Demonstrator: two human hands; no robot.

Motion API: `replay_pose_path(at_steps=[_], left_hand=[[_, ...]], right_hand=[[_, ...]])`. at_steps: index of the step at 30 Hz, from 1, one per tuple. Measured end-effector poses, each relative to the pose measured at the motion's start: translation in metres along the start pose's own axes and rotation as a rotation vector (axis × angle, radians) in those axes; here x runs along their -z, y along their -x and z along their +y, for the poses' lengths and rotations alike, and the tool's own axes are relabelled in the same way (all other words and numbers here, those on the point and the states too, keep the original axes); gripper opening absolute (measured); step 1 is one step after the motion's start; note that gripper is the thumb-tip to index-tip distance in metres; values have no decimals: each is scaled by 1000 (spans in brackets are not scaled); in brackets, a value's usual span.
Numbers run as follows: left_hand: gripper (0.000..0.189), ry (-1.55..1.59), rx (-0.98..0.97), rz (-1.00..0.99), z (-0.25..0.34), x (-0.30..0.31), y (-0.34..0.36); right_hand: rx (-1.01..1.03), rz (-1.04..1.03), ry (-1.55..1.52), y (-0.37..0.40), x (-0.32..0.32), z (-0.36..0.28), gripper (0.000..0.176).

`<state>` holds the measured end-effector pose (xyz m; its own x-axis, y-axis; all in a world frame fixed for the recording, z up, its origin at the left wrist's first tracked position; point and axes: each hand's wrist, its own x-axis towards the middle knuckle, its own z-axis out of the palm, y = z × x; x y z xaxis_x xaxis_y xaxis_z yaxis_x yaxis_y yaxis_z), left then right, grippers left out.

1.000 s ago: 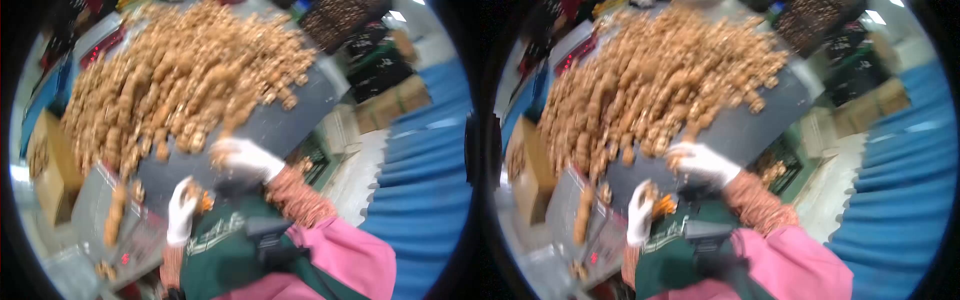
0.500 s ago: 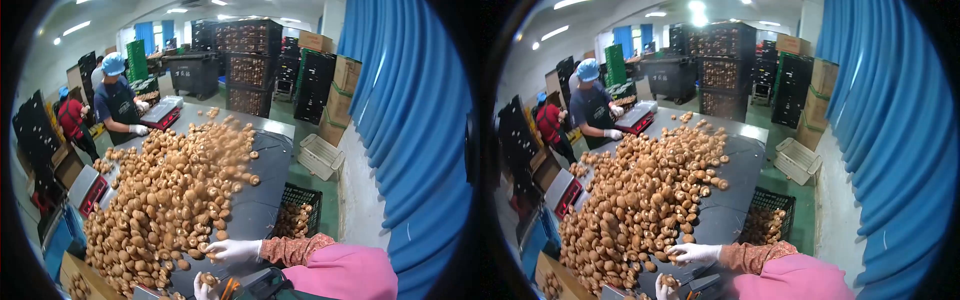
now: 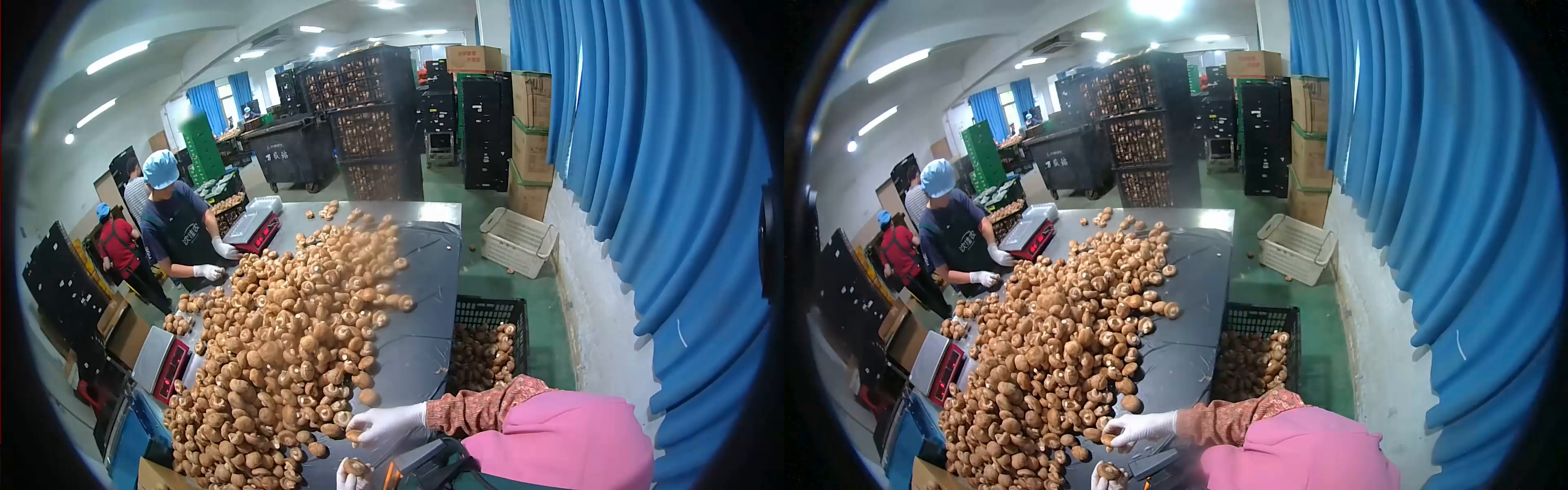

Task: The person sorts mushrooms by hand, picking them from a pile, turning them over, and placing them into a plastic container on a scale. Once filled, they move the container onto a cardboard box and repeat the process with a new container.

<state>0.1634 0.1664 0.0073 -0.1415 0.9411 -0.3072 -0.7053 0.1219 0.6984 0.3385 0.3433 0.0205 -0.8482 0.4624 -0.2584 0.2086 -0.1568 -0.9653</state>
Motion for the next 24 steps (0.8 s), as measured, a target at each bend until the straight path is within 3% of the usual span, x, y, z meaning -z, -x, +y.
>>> replay_pose_path(at_steps=[5, 13, 16, 19, 24], left_hand=[[51, -2, 8, -32, -11, 5, 4], [48, 224, 91, -30, -23, -20, 24], [46, 233, 126, -80, -25, -33, 33], [47, 237, 149, -100, -31, -26, 33], [44, 288, 160, -167, -41, -20, 28]], right_hand=[[3, -3, 69, 7, -5, 8, 49], [39, 75, -66, 17, -9, 26, 47], [-60, -58, -50, 24, -8, 20, 57], [-36, -140, -163, 31, -16, 11, 56], [21, -120, 86, 28, -20, 26, 56]])
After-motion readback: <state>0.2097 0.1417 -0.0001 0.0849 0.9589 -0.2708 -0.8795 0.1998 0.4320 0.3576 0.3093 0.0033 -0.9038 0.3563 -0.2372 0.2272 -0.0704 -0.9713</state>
